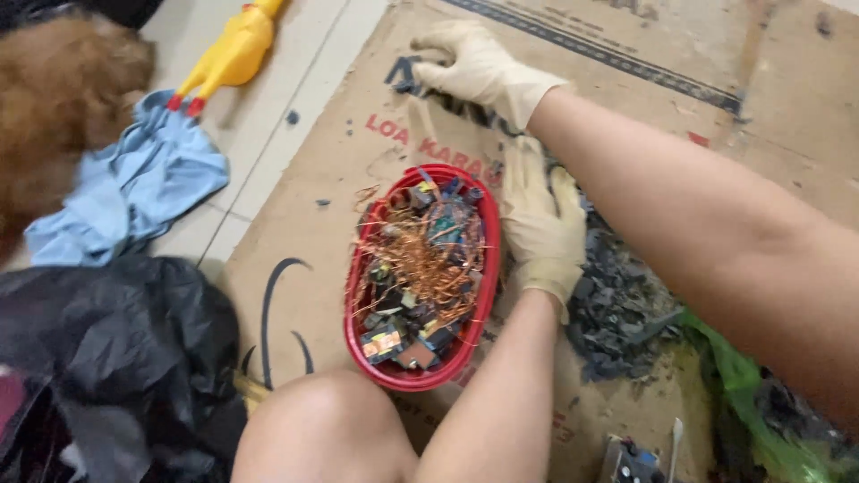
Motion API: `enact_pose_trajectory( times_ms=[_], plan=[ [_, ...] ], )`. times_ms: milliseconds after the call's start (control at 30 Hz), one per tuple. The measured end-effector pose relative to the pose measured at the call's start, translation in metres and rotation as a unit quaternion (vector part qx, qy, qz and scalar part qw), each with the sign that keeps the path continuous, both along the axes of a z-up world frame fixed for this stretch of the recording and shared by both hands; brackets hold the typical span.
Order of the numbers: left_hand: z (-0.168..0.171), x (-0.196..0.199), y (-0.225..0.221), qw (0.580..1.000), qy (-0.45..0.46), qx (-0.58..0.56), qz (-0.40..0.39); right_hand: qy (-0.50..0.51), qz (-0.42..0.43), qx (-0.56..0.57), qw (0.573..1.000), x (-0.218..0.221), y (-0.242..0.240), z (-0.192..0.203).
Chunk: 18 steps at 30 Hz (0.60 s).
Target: The person sits on the floor and uses a utility knife to scrape black plastic fragments off a small electronic component. They then gather the loose plastic pieces from the cardboard and place them into a green plastic bag.
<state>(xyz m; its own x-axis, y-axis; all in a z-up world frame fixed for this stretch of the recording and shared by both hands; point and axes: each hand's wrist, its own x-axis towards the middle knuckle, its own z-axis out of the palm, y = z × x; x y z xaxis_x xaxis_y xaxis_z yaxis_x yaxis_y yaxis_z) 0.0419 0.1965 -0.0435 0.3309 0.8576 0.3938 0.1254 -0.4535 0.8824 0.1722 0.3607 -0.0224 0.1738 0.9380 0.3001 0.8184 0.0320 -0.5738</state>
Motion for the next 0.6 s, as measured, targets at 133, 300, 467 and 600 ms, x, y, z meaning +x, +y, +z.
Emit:
enact_pose_trajectory(
  times_ms=[133, 300, 467, 600],
  plan=[
    [-0.006, -0.005, 0.015, 1.0, 0.012, 0.009, 0.017, -0.07, -0.035, -0.134, 0.988, -0.046, 0.031, -0.015],
    [0.003, -0.013, 0.021, 1.0, 0.015, 0.0, 0.003, -0.112, -0.007, 0.058, 0.992, -0.013, 0.022, -0.06],
    [0.005, -0.004, 0.002, 0.998, 0.0, -0.027, -0.055, -0.133, 0.008, 0.064, 0.989, 0.022, -0.063, -0.038],
    [-0.008, 0.002, 0.003, 0.998, -0.021, 0.059, -0.014, 0.006, -0.045, -0.025, 0.999, 0.026, -0.153, -0.012]
  ],
)
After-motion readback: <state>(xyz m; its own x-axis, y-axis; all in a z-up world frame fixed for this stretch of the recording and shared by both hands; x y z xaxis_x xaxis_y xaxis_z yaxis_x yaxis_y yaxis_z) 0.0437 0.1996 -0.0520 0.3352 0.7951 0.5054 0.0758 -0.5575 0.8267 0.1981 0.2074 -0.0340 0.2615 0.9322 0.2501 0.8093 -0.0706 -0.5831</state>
